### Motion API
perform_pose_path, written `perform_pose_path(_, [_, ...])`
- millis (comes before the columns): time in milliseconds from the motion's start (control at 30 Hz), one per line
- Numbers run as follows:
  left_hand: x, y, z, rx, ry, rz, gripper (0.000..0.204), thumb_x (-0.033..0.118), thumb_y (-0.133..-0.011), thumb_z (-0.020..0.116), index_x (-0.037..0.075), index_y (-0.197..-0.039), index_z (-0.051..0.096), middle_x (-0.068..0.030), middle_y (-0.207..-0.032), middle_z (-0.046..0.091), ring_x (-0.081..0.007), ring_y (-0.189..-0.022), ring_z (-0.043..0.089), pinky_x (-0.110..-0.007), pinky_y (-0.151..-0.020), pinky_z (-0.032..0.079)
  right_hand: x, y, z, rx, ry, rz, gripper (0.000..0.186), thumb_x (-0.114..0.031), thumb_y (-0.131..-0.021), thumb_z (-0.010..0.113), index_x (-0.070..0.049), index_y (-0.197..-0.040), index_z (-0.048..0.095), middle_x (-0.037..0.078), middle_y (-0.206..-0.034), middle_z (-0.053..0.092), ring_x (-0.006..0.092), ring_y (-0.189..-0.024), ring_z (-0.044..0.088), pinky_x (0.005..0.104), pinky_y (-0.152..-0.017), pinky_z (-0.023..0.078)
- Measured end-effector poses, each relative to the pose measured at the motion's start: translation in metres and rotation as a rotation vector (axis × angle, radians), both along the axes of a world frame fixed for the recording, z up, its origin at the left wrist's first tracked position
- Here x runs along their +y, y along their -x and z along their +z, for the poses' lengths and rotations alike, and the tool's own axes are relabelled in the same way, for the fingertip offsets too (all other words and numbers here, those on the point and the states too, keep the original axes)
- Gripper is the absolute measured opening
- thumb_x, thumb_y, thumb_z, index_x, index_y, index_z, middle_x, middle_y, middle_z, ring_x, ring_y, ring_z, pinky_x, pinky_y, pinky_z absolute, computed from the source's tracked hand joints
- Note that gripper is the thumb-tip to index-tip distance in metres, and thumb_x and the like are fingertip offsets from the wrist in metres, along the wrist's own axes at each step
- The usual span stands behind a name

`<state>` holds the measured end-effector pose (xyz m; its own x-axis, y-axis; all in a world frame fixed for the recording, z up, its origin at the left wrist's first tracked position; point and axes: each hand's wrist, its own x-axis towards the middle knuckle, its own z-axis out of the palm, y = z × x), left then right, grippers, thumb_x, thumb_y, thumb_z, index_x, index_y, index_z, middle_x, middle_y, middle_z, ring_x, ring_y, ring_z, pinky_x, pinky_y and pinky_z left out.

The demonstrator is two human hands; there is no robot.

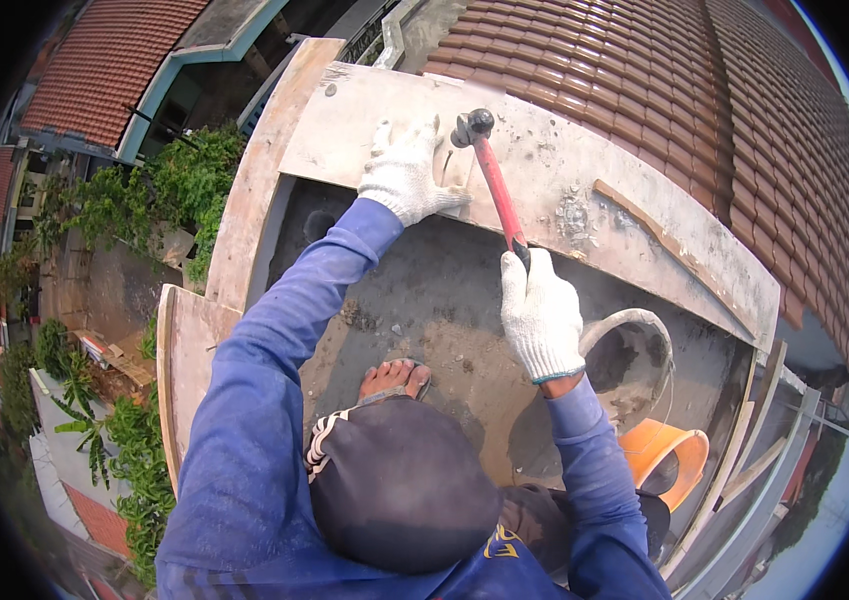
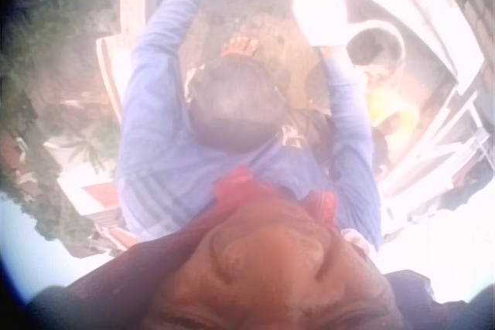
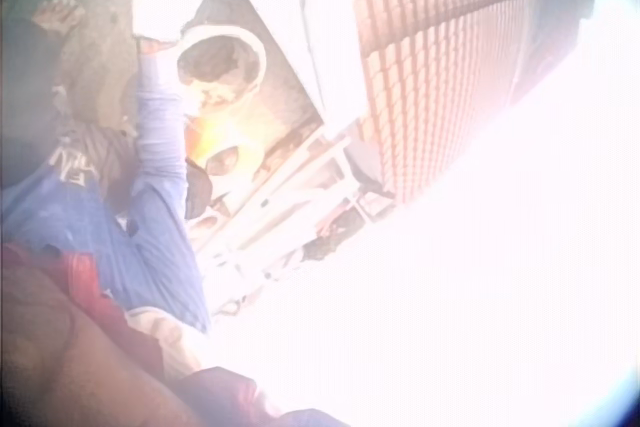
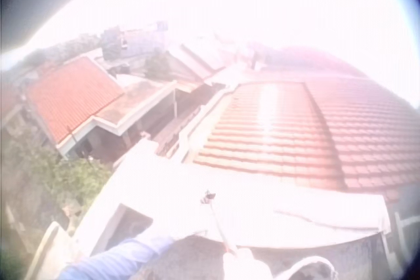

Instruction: The person places rectangular roof tiles onto a curved roof edge, secures them with a hammer and nails, and applies mortar along the edge using a trowel. The person retrieves nails from a bucket and repeatedly hammers them into the tiles to fasten them in place.

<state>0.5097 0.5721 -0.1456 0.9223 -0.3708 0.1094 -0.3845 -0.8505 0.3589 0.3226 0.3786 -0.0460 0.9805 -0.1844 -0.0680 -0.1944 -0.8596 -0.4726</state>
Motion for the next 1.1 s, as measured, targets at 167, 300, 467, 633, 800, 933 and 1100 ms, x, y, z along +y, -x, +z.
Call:
perform_pose_path(167, [0.009, 0.002, -0.003, 0.023, -0.019, -0.021, 0.123, 0.068, -0.082, 0.085, -0.006, -0.168, 0.038, -0.0211, -0.166, 0.055, -0.0317, -0.159, 0.046, -0.053, -0.140, 0.011, 0.008, -0.013, 0.087, -0.350, -0.215, -0.070, 0.036, -0.036, -0.118, 0.057, -0.002, -0.117, 0.066, 0.008, -0.073, 0.067, 0.0205, -0.057, 0.066, 0.0378, -0.055, 0.050])
perform_pose_path(300, [0.006, -0.001, -0.010, 0.000, 0.001, -0.019, 0.130, 0.069, -0.080, 0.087, -0.008, -0.170, 0.033, -0.0199, -0.167, 0.055, -0.0329, -0.160, 0.045, -0.053, -0.140, 0.011, 0.006, -0.011, 0.080, -0.450, -0.403, -0.102, 0.034, -0.037, -0.117, 0.058, -0.003, -0.118, 0.065, 0.013, -0.073, 0.068, 0.0281, -0.061, 0.070, 0.0412, -0.055, 0.052])
perform_pose_path(467, [-0.002, 0.002, 0.000, -0.014, -0.023, 0.013, 0.130, 0.066, -0.080, 0.089, -0.009, -0.170, 0.032, -0.0190, -0.166, 0.056, -0.0353, -0.161, 0.043, -0.053, -0.139, 0.012, -0.012, -0.009, 0.002, 0.098, 0.022, 0.003, 0.036, -0.040, -0.115, 0.058, -0.006, -0.118, 0.066, 0.025, -0.074, 0.071, 0.0462, -0.071, 0.074, 0.0542, -0.061, 0.056])
perform_pose_path(633, [0.011, -0.002, -0.009, 0.033, 0.023, -0.009, 0.129, 0.065, -0.080, 0.089, -0.007, -0.171, 0.032, -0.0194, -0.166, 0.056, -0.0338, -0.163, 0.041, -0.053, -0.140, 0.012, 0.007, -0.008, 0.042, -0.072, -0.193, -0.095, 0.031, -0.036, -0.114, 0.062, -0.006, -0.119, 0.065, 0.025, -0.075, 0.070, 0.0465, -0.072, 0.074, 0.0529, -0.062, 0.055])
perform_pose_path(800, [0.002, -0.001, -0.009, 0.086, 0.081, -0.015, 0.134, 0.069, -0.075, 0.091, -0.005, -0.171, 0.032, -0.0210, -0.168, 0.053, -0.0340, -0.162, 0.042, -0.052, -0.140, 0.009, 0.003, 0.001, -0.028, 0.136, -0.059, -0.057, 0.033, -0.041, -0.114, 0.061, -0.008, -0.116, 0.064, 0.023, -0.073, 0.069, 0.0459, -0.071, 0.073, 0.0549, -0.063, 0.055])
perform_pose_path(933, [0.010, -0.003, -0.007, 0.133, 0.014, -0.007, 0.141, 0.072, -0.073, 0.091, -0.004, -0.173, 0.028, -0.0205, -0.169, 0.052, -0.0324, -0.163, 0.040, -0.051, -0.140, 0.007, 0.021, 0.001, 0.020, 0.021, -0.215, -0.047, 0.034, -0.041, -0.114, 0.061, -0.008, -0.118, 0.064, 0.022, -0.073, 0.070, 0.0458, -0.072, 0.074, 0.0540, -0.063, 0.055])
perform_pose_path(1100, [0.001, -0.001, -0.009, 0.140, 0.120, -0.014, 0.148, 0.073, -0.068, 0.093, -0.005, -0.173, 0.025, -0.0208, -0.168, 0.054, -0.0322, -0.163, 0.041, -0.052, -0.140, 0.007, 0.003, 0.002, -0.050, 0.229, 0.017, -0.049, 0.039, -0.045, -0.114, 0.057, -0.007, -0.117, 0.064, 0.023, -0.078, 0.073, 0.0465, -0.077, 0.076, 0.0572, -0.068, 0.057])
